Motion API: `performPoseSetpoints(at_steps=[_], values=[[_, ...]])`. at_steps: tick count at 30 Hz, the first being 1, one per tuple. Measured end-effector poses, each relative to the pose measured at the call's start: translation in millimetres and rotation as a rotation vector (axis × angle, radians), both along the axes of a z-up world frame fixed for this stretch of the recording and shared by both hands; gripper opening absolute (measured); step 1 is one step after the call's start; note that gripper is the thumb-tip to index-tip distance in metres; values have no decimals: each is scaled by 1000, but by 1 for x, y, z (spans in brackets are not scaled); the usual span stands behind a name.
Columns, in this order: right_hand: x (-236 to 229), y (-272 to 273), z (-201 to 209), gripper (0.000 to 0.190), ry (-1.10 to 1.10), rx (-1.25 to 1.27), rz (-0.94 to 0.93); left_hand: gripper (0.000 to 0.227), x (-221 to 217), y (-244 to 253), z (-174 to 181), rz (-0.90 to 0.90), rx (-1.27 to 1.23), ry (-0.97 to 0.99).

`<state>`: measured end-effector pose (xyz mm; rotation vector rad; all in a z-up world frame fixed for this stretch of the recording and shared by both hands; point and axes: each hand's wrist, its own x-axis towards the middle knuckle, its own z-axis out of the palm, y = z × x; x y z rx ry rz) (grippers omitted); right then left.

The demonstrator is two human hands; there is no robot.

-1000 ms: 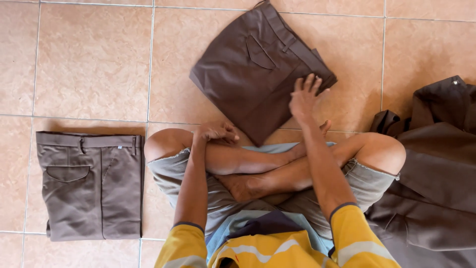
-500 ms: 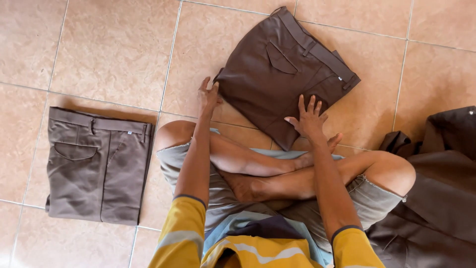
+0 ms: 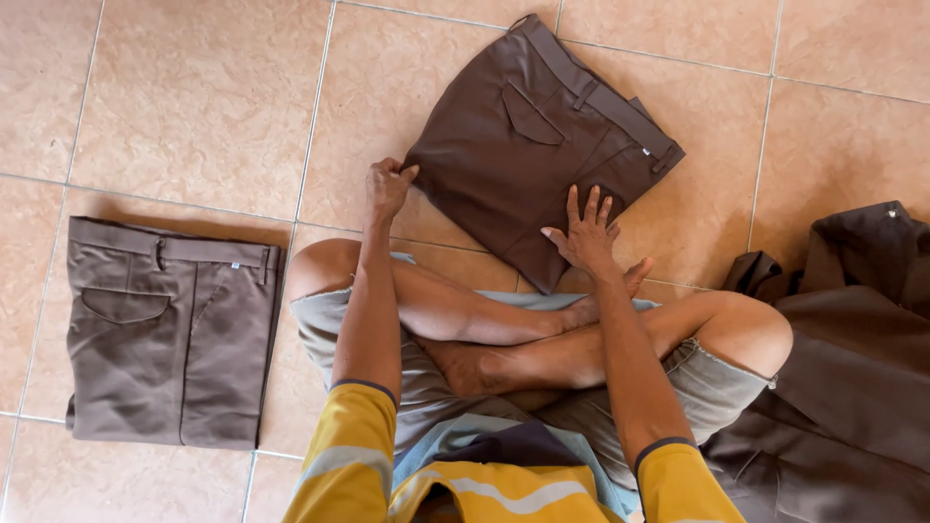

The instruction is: Folding brown trousers into neat stacks while sitting on the floor.

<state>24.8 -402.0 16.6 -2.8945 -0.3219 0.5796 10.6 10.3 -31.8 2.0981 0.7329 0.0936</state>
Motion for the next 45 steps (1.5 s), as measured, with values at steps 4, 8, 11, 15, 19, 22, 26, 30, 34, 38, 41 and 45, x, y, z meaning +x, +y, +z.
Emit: performPoseSetpoints(at_steps=[4, 8, 11, 15, 19, 22, 26, 30, 34, 38, 41, 45], values=[[0, -2, -5, 99, -29, -23, 4, 20, -7, -10, 50, 69, -518, -169], [-1, 0, 2, 99, -23, -16, -10, 25, 9, 23, -34, 100, -39, -72], [-1, -2, 1, 98, -9, -19, -5, 31, -4, -1, 5, 175, 144, 50], [2, 0, 1, 99, 15, -25, -12, 38, -3, -3, -16, 201, 187, 55], [1, 0, 9, 97, 44, -16, -20, 48, -4, -22, 4, 234, 252, 251], [0, 4, 14, 97, 65, -15, -24, 64, -4, -11, -14, 199, 380, 254], [0, 3, 6, 98, 63, -14, -23, 82, -16, -22, 20, 276, 468, 218], [-11, 6, 5, 96, -41, -11, -22, 92, -31, -90, 82, 103, 601, -39], [-39, 28, 35, 89, -189, -19, 80, 93, -46, -106, 87, -336, 457, 123], [-91, 30, -29, 23, -281, 22, 449, 90, -47, -98, 67, -426, 395, 199], [-96, 25, -30, 18, 42, 108, 339, 95, -42, -95, 60, -455, 388, 299], [-80, 23, 15, 18, 186, 163, 314, 94, -45, -108, 50, -386, 450, 244]])
